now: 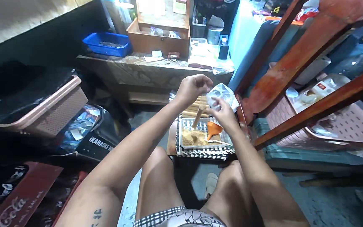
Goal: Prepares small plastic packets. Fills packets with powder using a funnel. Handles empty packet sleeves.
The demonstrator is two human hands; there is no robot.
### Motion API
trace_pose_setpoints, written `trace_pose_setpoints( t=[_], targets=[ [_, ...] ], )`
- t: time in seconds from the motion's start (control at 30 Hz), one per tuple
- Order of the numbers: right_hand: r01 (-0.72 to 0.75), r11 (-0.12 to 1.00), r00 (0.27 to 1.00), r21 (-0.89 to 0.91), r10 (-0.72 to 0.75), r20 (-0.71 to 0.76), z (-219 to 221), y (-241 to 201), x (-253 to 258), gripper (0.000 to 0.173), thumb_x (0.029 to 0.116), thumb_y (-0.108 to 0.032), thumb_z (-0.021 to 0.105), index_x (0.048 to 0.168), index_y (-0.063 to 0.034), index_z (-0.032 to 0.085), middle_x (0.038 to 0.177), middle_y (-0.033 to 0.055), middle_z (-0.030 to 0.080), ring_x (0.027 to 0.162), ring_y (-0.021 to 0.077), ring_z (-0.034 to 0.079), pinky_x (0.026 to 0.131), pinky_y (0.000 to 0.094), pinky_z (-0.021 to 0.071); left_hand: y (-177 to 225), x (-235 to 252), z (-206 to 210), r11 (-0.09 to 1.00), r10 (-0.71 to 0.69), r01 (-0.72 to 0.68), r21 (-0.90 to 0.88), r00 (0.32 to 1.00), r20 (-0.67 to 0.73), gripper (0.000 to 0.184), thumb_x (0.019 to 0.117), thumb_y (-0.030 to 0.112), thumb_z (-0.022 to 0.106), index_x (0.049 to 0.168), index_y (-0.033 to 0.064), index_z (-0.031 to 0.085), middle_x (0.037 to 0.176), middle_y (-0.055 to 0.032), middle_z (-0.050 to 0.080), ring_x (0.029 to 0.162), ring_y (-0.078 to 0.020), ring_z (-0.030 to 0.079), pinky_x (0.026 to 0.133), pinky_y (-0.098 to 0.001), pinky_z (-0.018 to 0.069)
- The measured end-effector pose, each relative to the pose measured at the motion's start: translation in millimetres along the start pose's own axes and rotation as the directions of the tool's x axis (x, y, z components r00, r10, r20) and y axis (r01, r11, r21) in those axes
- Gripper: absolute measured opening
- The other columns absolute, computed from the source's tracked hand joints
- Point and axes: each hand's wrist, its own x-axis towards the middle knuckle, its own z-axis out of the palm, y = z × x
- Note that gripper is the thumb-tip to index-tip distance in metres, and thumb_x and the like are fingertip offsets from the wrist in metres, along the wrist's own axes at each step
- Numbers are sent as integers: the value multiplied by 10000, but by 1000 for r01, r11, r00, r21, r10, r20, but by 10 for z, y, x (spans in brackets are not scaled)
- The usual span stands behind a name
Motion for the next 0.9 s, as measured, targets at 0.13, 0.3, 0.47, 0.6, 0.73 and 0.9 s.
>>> trace_pose_setpoints(
  t=[0.13, 0.3, 0.47, 0.6, 0.73, 0.9],
  targets=[
    [123, 992, 991, 5, -123, -49, -170, -480, 158, 209, 966, -148, 703, 1073, 29, 728, 1059, 163, 688, 957, 219, 654, 898, 406, 519, 129, -50, 3, 993, 11, -16, -114, 999, -43, 280, 900, 14, 724, 1175, 7, 672, 900, -37, 675, 773, -66, 623, 760, -257, 538],
    [255, 960, 961, -116, -265, -84, -510, -938, 164, 144, 974, -104, 664, 1013, 14, 737, 1021, 137, 703, 938, 161, 658, 887, 342, 523, 207, -217, -121, 946, 26, -70, -317, 990, -141, 401, 948, 66, 678, 1334, 11, 583, 1107, -64, 658, 918, -76, 643, 818, -242, 552],
    [322, 931, 938, -171, -338, -78, -439, -807, 81, 154, 968, -83, 656, 988, 45, 739, 997, 184, 696, 964, 254, 669, 918, 417, 532, -111, -469, -106, 964, -84, 83, -251, 996, 9, 412, 952, 77, 664, 1351, 16, 583, 1199, -119, 656, 1045, -159, 637, 903, -341, 539],
    [281, 948, 958, -149, -285, -8, -291, -659, 55, 139, 972, -85, 670, 962, 36, 738, 973, 157, 695, 913, 210, 662, 867, 374, 533, -491, -641, 28, 974, -172, 204, -94, 947, 270, 656, 867, -28, 747, 1466, 11, 482, 1366, -201, 595, 1204, -303, 605, 1000, -456, 504],
    [245, 956, 968, -158, -251, -16, -368, -854, 95, 139, 980, -100, 672, 982, 22, 739, 1003, 142, 692, 929, 187, 650, 864, 359, 518, -714, -765, 236, 968, -235, 250, 0, 909, 344, 766, 830, -51, 783, 1512, 48, 448, 1417, -200, 575, 1242, -352, 588, 998, -519, 489],
    [211, 964, 973, -164, -223, -60, -504, -969, 206, 141, 987, -104, 667, 1003, 16, 737, 991, 134, 708, 907, 169, 650, 855, 351, 510, -848, -751, 505, 964, -252, 264, -12, 933, 258, 567, 902, 15, 743, 1429, 0, 532, 1263, -216, 658, 1130, -309, 664, 1009, -470, 514]
  ],
)
